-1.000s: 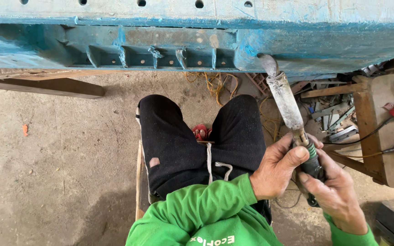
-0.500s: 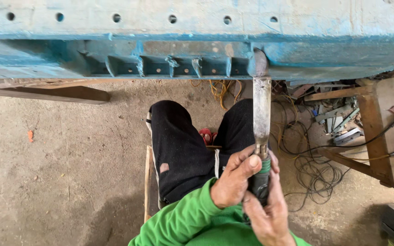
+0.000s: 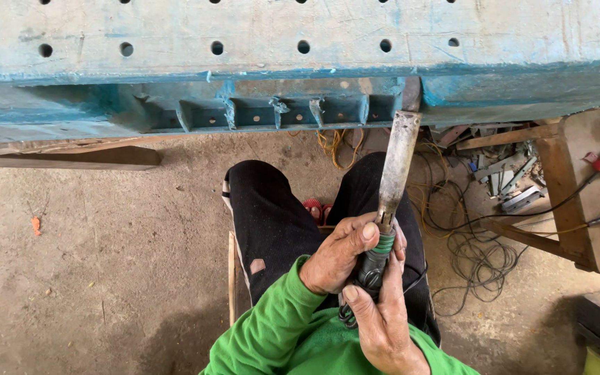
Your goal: The person uses a heated metal tool to trim and smooth the edges of a blue plastic pallet. They move the tool along the edge to melt away excess material and then briefly wipe the area with their hand.
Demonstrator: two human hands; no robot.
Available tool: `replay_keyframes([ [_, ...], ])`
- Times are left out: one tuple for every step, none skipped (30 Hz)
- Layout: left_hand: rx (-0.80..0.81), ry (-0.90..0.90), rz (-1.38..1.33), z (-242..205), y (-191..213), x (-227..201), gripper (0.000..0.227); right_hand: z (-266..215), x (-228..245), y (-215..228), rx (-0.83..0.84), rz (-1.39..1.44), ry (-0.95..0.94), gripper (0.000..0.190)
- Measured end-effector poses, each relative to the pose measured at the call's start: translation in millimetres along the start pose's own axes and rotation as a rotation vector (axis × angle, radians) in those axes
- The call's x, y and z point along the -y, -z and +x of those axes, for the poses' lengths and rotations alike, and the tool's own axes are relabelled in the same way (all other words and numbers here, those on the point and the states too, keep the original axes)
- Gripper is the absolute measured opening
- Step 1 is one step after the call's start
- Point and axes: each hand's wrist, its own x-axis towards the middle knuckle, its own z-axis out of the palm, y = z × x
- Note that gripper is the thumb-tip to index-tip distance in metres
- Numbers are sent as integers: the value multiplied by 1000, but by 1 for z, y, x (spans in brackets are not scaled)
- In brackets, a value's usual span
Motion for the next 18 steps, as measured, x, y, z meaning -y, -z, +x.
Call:
replay_keyframes([
  [7, -5, 5, 0, 1, -1, 60, -1, -1, -2, -15, -6, -16, 75],
  [14, -9, 9, -1, 3, -2, 60, -2, -2, -4, -31, -12, -32, 75],
  [21, -13, 13, -1, 3, -3, 60, -2, -3, -4, -47, -19, -48, 75],
  [23, -16, 21, 0, 5, -3, 61, -1, -4, -3, -3, 17, -22, 75],
  [23, -16, 26, 0, 6, -3, 61, 0, -5, -2, 39, 52, 1, 75],
  [23, -17, 31, 1, 7, -3, 62, 1, -6, -1, 81, 88, 24, 74],
  [18, -9, 30, 0, 7, -3, 61, 2, -7, -1, 59, 62, 19, 76],
  [13, -1, 28, -1, 7, -3, 61, 1, -7, -2, 37, 35, 15, 79],
  [10, 4, 33, 0, 7, -5, 61, 3, -6, -4, 18, 11, 17, 81],
  [10, 1, 48, -1, 6, -6, 62, 7, -7, -8, -21, -72, -11, 73],
  [10, -2, 64, -2, 5, -8, 62, 12, -8, -11, -60, -154, -40, 65],
  [10, -5, 80, -1, 5, -9, 63, 14, -7, -11, -99, -236, -70, 59],
  [11, 4, 66, -3, 4, -7, 63, 11, -8, -11, -55, -147, -8, 65],
  [12, 12, 52, -3, 5, -5, 63, 6, -6, -9, -10, -57, 53, 72],
  [14, 19, 41, -2, 6, -3, 63, 2, -5, -5, 36, 32, 116, 80],
  [18, 24, 27, -3, 6, -1, 64, 0, -4, -4, 38, 25, 69, 79],
  [21, 27, 18, -4, 6, 0, 64, -2, -3, -3, 42, 21, 26, 79],
  [24, 30, 9, -4, 6, 0, 64, -2, -2, -3, 46, 16, -17, 79],
])
